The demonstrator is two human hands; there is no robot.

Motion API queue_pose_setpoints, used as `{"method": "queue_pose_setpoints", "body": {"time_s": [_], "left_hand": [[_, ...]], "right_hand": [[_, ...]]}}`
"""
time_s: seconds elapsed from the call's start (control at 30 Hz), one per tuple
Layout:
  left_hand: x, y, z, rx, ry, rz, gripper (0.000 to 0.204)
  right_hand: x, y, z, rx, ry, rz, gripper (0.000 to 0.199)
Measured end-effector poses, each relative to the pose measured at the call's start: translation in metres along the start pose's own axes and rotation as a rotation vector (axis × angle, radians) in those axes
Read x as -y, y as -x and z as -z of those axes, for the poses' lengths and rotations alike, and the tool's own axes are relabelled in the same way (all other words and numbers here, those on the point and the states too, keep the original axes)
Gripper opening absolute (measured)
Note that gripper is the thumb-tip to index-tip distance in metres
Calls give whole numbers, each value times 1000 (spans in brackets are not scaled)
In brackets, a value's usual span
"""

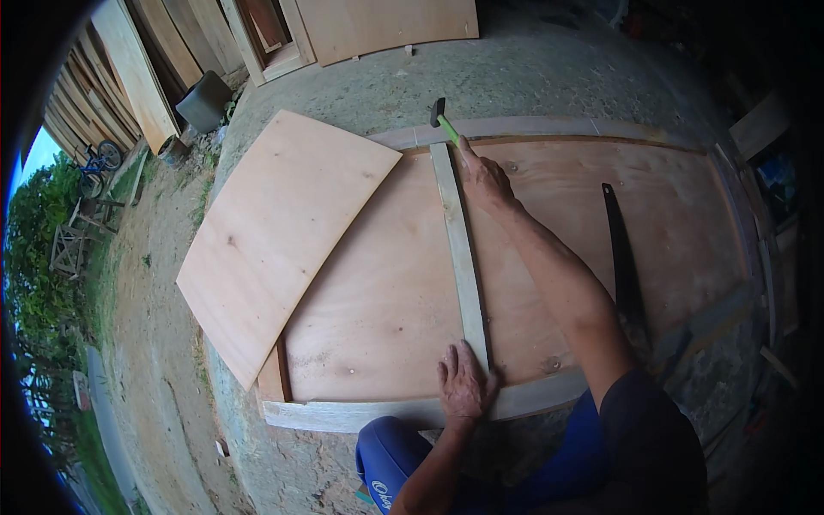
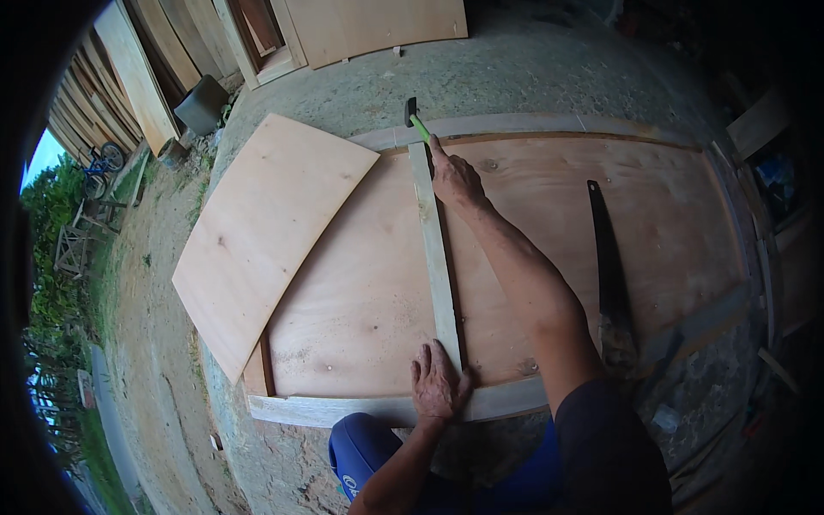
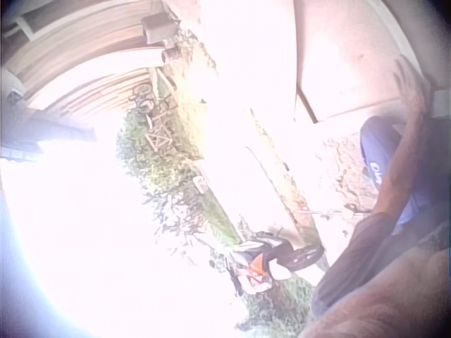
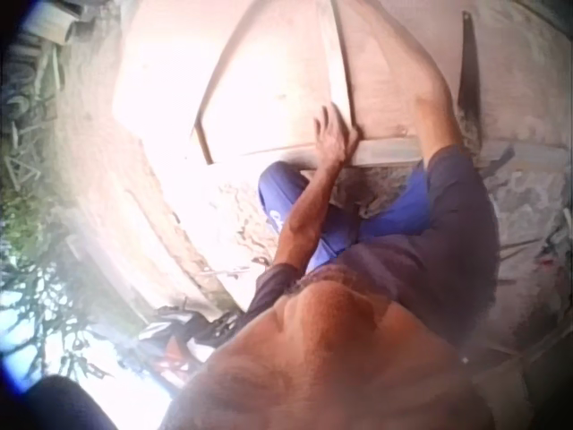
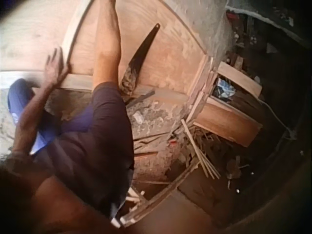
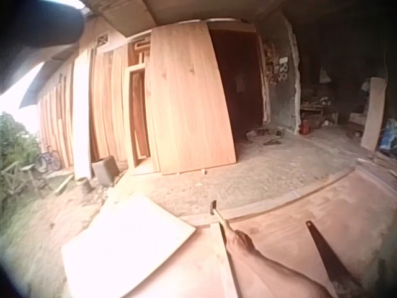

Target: The person measures and marks a wooden plank with a pencil and ruler, then cuts it using a hand saw. They position the cut plank onto a plywood sheet and secure it by hammering nails into the wood.

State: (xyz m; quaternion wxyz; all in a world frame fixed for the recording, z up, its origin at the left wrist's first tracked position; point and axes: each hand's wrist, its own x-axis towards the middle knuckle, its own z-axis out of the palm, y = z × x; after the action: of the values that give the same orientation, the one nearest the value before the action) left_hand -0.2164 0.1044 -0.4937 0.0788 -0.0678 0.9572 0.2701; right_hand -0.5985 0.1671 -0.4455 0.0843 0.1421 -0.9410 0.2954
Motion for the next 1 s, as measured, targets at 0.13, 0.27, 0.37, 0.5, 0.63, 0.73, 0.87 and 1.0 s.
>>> {"method": "queue_pose_setpoints", "body": {"time_s": [0.13, 0.27, 0.37, 0.5, 0.63, 0.73, 0.87, 1.0], "left_hand": [[-3, -3, -3, 9, 11, -14, 91], [8, -1, -5, 2, -27, -11, 91], [4, -4, 0, 26, -1, 23, 91], [3, -4, -2, 15, 1, 4, 91], [-2, -4, 1, 37, 31, 12, 91], [4, -4, -1, 23, 18, 19, 91], [2, -6, 0, 39, 14, 24, 91], [2, -3, -1, 33, 17, 25, 91]], "right_hand": [[-23, -24, -26, 238, 150, -72, 67], [3, -36, -22, 299, 81, -110, 67], [7, -24, -20, 212, 53, -69, 66], [-4, -37, -28, 200, 100, -103, 67], [-19, -30, -28, 197, 120, -102, 60], [-7, -35, -21, 210, 103, -102, 56], [-15, -24, -23, 153, 74, -80, 56], [-11, -32, -19, 194, 82, -98, 62]]}}
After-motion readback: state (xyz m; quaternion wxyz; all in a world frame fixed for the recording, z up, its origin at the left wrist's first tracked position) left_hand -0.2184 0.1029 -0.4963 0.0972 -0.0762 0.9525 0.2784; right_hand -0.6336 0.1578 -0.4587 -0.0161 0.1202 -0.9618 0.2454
